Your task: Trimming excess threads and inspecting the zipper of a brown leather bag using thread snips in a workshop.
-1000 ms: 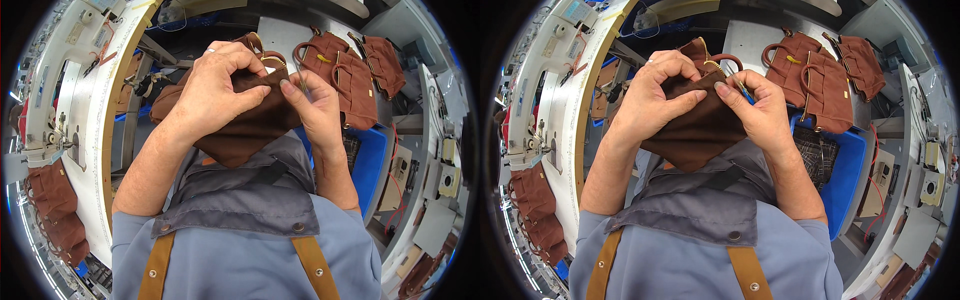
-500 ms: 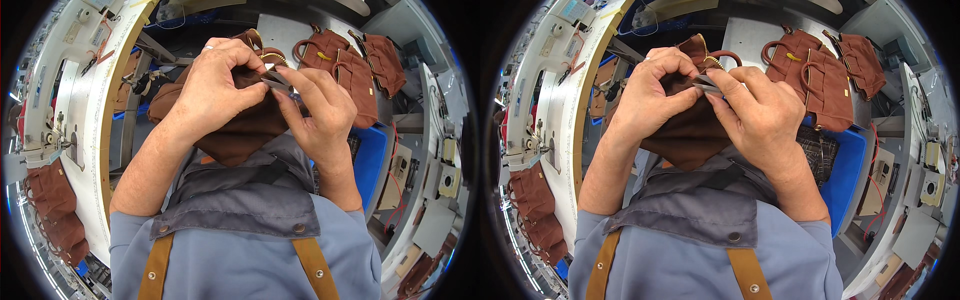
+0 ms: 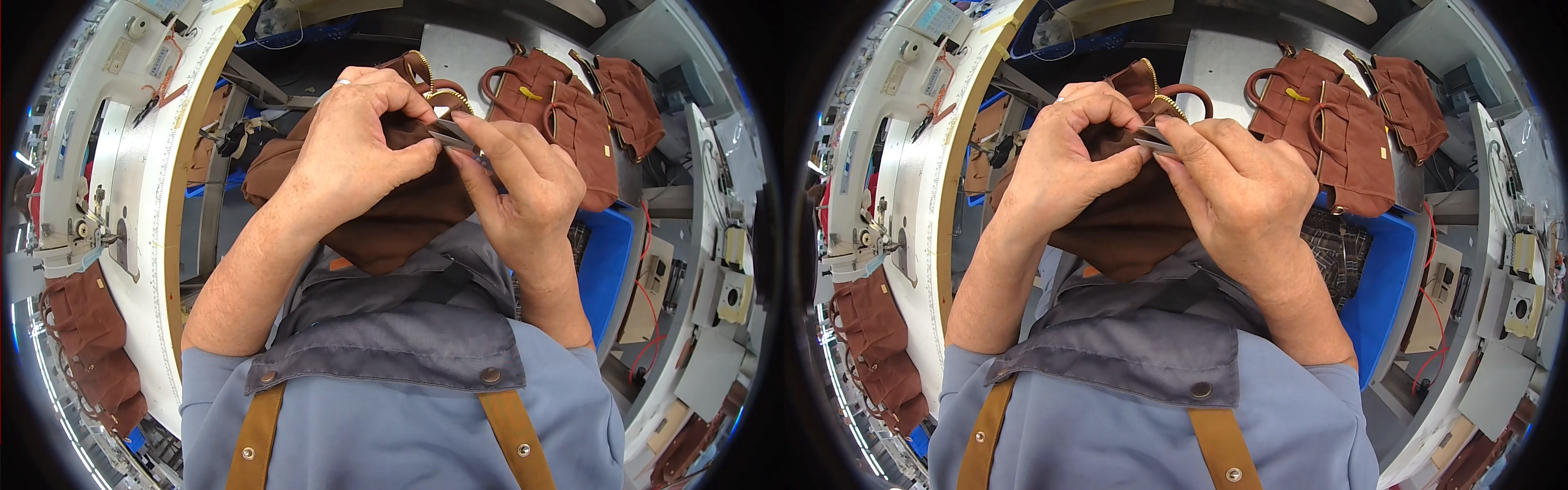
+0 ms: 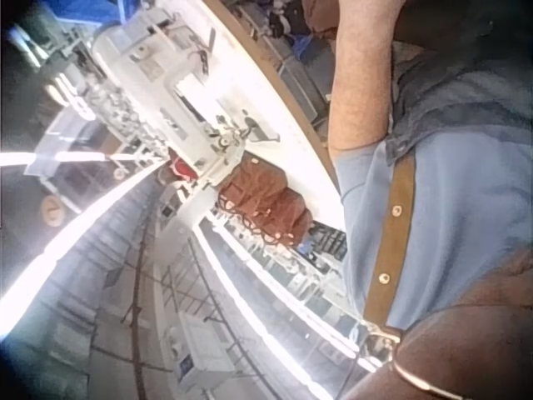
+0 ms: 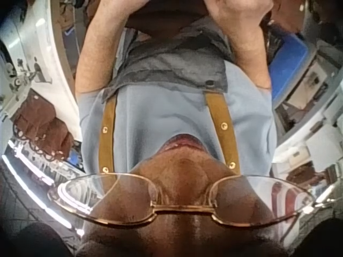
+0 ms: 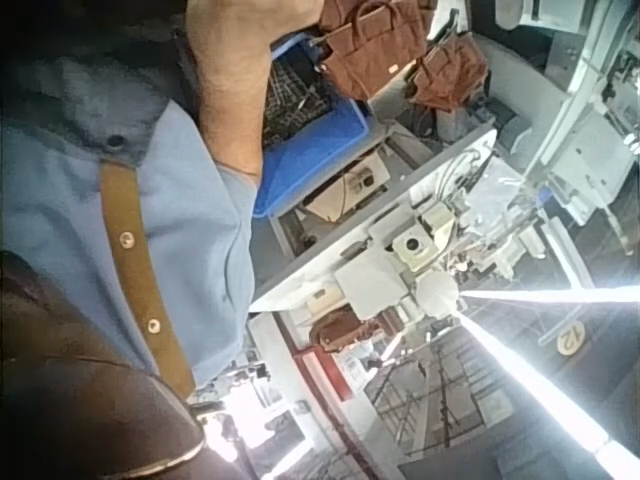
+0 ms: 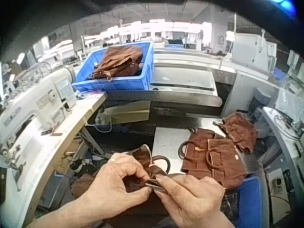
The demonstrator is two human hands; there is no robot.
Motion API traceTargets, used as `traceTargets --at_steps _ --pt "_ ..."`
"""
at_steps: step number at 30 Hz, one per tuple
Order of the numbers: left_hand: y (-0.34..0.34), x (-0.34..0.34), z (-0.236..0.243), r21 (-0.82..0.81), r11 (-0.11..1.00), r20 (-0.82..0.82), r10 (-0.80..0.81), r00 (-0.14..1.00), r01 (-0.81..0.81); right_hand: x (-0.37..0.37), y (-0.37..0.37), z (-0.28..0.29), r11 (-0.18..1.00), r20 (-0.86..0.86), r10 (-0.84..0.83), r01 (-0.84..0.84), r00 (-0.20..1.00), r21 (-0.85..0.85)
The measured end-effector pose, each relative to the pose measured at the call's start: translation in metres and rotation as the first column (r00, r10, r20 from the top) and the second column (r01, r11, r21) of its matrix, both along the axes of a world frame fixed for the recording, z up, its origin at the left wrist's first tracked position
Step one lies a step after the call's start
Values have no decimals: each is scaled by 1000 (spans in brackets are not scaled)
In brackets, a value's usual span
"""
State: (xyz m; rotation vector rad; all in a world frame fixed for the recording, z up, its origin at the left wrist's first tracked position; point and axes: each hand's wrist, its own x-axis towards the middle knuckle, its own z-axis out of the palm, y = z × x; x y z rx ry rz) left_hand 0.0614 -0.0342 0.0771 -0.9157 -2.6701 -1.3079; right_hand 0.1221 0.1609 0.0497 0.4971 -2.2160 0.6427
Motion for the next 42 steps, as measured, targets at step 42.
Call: traceTargets --at_steps 42 --pt "4 3 -4 -6 1000 10 10 1000 -10 -3 12 3 983 195 152 -127 969 -135"
